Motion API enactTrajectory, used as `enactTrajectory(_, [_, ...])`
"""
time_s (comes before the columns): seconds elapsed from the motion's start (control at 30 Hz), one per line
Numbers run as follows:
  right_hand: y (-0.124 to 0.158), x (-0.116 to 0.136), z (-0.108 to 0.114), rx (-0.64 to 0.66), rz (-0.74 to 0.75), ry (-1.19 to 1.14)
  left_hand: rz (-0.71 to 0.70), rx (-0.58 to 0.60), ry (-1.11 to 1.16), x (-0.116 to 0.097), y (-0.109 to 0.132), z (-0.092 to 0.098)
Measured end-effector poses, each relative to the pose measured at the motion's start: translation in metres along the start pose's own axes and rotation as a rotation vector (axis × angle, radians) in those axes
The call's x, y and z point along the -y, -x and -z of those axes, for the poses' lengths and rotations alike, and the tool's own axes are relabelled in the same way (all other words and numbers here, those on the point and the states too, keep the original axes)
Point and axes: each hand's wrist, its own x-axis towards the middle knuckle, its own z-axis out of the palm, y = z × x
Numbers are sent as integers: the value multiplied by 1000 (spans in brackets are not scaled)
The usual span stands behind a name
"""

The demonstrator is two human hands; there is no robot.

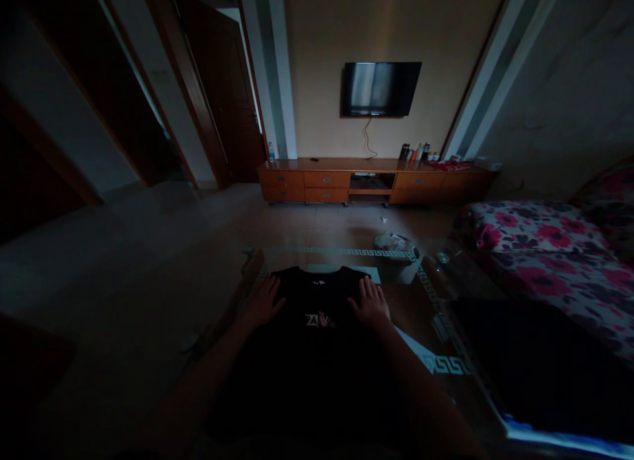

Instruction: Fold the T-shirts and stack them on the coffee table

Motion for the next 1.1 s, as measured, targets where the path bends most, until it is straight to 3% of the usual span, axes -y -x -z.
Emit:
enactTrajectory(0.23, [-39,-16,-2,62,-42,-55,-50,-41,72,8,-44,-21])
enactTrajectory(0.4, [-44,-14,7,-56,-108,-62,-26,-128,41,-2,-54,-17])
enactTrajectory(0.47, [-39,-11,15,-41,-132,-51,-48,-107,24,-8,-51,-11])
enactTrajectory(0.6, [-23,-9,33,31,-108,-57,-74,-56,13,-19,-33,3])
enactTrajectory(0.7, [4,-16,41,76,-22,-78,-97,-56,24,-17,-4,12])
enactTrajectory(0.8, [43,-32,35,119,63,-112,-168,-33,52,-5,38,14])
enactTrajectory(0.93, [87,-50,14,78,144,-128,-199,-6,62,6,81,11])
enactTrajectory(1.0, [94,-54,7,57,154,-114,-207,6,56,6,85,11])
enactTrajectory(1.1, [86,-56,4,52,116,-86,-206,14,45,2,73,12])
